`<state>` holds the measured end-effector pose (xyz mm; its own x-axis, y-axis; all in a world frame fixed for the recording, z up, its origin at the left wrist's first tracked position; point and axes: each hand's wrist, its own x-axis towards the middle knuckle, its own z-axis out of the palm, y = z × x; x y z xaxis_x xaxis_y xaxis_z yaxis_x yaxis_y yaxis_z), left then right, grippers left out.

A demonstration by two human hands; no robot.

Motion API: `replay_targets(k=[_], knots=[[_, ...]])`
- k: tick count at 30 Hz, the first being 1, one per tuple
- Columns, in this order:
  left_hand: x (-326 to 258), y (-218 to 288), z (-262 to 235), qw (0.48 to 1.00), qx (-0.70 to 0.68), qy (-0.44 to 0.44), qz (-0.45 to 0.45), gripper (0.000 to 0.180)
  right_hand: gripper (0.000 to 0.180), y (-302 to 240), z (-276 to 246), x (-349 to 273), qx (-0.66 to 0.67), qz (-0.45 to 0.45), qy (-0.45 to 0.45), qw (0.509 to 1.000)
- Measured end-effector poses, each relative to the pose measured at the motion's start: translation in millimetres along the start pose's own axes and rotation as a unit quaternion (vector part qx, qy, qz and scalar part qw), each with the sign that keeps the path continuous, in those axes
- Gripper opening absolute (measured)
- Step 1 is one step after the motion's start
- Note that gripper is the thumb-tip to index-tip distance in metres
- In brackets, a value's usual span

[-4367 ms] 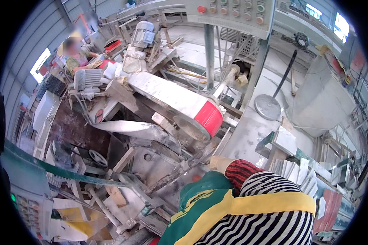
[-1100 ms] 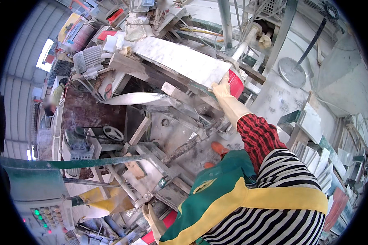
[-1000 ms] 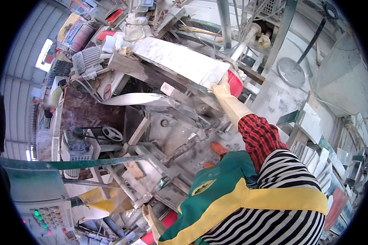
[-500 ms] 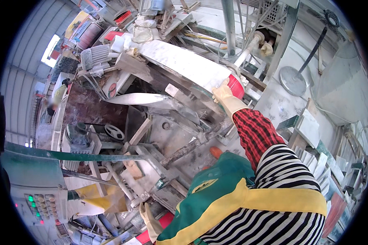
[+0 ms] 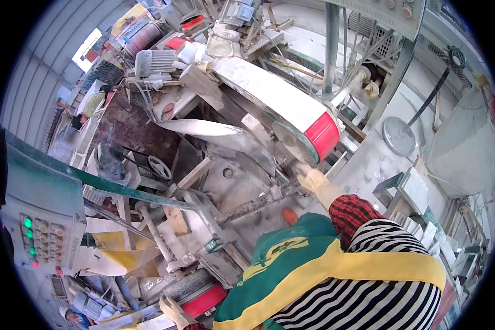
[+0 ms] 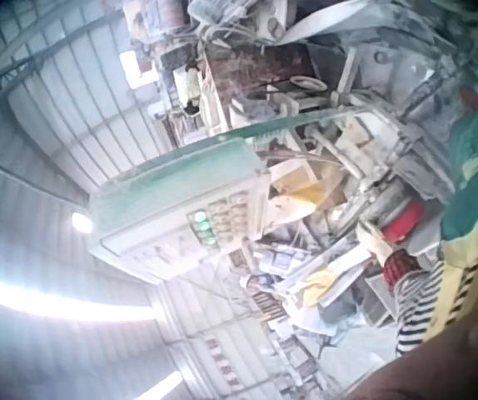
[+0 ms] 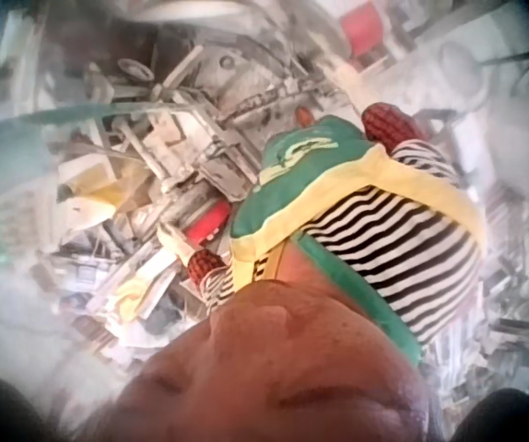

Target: The person repeatedly rubs rectangular stone slabs against a rotating grinding wheel to smooth their surfaces. They handle the slabs one at a time, turning them over to treat different faces, and occasionally press a button on the control panel.

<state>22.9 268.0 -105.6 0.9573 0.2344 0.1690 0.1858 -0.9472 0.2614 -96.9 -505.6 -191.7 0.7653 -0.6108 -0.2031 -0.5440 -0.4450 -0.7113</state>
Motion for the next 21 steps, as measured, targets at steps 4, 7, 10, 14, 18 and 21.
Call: replay_targets(k=[4,7,10,14,18,21], knots=[[-25.7,-1.5,3.0,0.982,0.167,0.083,0.006,0.059,0.043,90.7,19.8,-17.5,-0.108,0.087,-0.19,0.972],[-57.6,-21.1,44.4,0.96,0.256,0.117,0.014,0.078,0.044,135.1,15.7,-11.5,-0.152,0.118,-0.251,0.949],[-40.3,-0.2,39.3,0.928,0.314,0.19,0.059,0.078,0.045,164.6,6.8,1.7,-0.171,0.149,-0.254,0.94],[-56.4,46.5,-7.4,0.969,0.229,0.074,-0.055,0.043,0.05,156.6,38.7,22.5,-0.104,0.05,-0.244,0.963],[-57.5,48.0,-5.9,0.967,0.237,0.058,-0.077,0.044,0.053,63.6,58.9,7.5,-0.06,-0.077,-0.237,0.967],[-44.8,46.8,10.0,0.965,0.247,0.068,-0.049,0.044,0.057,16.1,62.6,-15.5,0.008,-0.012,-0.267,0.964]])
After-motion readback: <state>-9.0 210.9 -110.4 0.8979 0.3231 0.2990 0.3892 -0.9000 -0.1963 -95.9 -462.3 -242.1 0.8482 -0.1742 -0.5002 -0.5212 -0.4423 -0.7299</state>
